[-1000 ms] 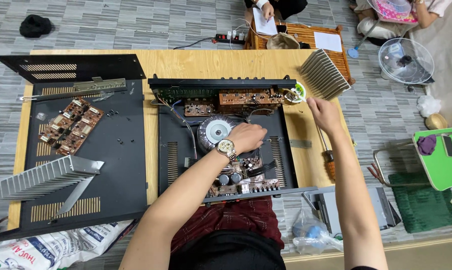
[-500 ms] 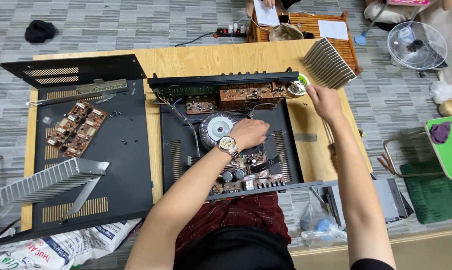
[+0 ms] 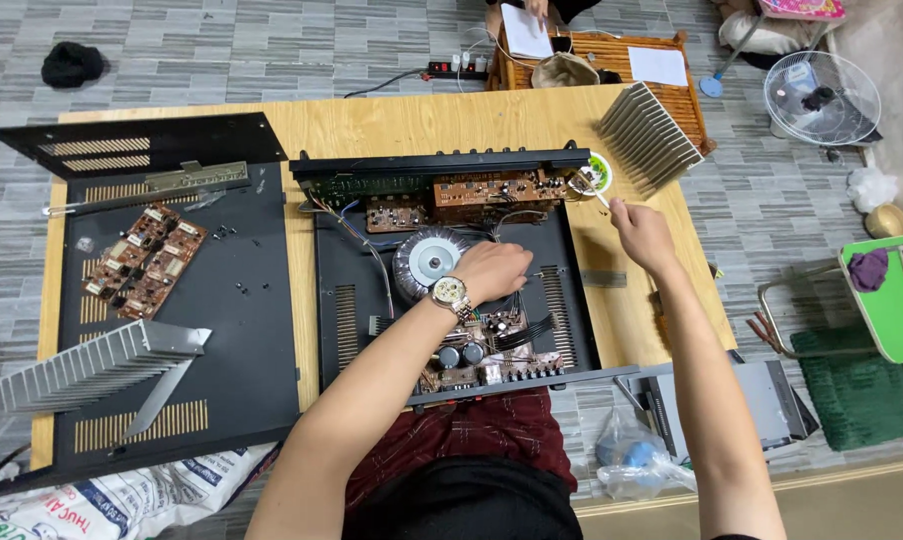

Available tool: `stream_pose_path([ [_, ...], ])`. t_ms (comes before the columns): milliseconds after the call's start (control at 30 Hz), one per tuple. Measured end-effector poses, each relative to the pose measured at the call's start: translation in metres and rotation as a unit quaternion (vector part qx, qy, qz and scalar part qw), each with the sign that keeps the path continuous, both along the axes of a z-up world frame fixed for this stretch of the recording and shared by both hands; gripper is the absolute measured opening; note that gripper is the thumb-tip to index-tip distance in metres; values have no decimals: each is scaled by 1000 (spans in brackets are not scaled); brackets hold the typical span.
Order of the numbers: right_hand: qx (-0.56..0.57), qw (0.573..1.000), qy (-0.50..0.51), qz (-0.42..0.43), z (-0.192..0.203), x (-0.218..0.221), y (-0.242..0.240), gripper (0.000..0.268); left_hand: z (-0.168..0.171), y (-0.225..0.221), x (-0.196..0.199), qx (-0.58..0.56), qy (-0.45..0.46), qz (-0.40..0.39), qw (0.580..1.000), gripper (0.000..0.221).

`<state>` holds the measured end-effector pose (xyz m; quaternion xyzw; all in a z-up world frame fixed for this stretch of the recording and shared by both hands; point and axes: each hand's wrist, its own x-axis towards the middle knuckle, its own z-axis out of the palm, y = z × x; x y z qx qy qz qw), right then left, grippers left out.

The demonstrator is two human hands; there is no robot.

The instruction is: Repairing and cleaning the internal components of an electronic amplifier using a screwdriver and a brush

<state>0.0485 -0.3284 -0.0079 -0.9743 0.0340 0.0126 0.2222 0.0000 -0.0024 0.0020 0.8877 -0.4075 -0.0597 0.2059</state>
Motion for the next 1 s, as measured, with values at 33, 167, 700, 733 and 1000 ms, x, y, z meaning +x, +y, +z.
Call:
stream_pose_path([
  [33, -8, 1000, 7, -7, 4, 0, 7, 58, 0, 0, 0, 1, 0, 1, 1000, 19],
  [167, -27, 999, 25, -16, 13, -10, 21, 62, 4, 1, -1, 1, 6, 2, 1000, 19],
  [700, -3, 999, 4, -46, 66, -116, 32, 41, -5, 2, 0, -10, -11, 7, 1000, 18],
  [733, -8, 1000, 2, -25, 66, -116, 34, 38, -6, 2, -1, -11, -7, 7, 1000, 17],
  [1000, -28, 999, -17, 41, 30, -78, 37, 29, -4, 1, -1, -10, 8, -2, 1000, 17],
])
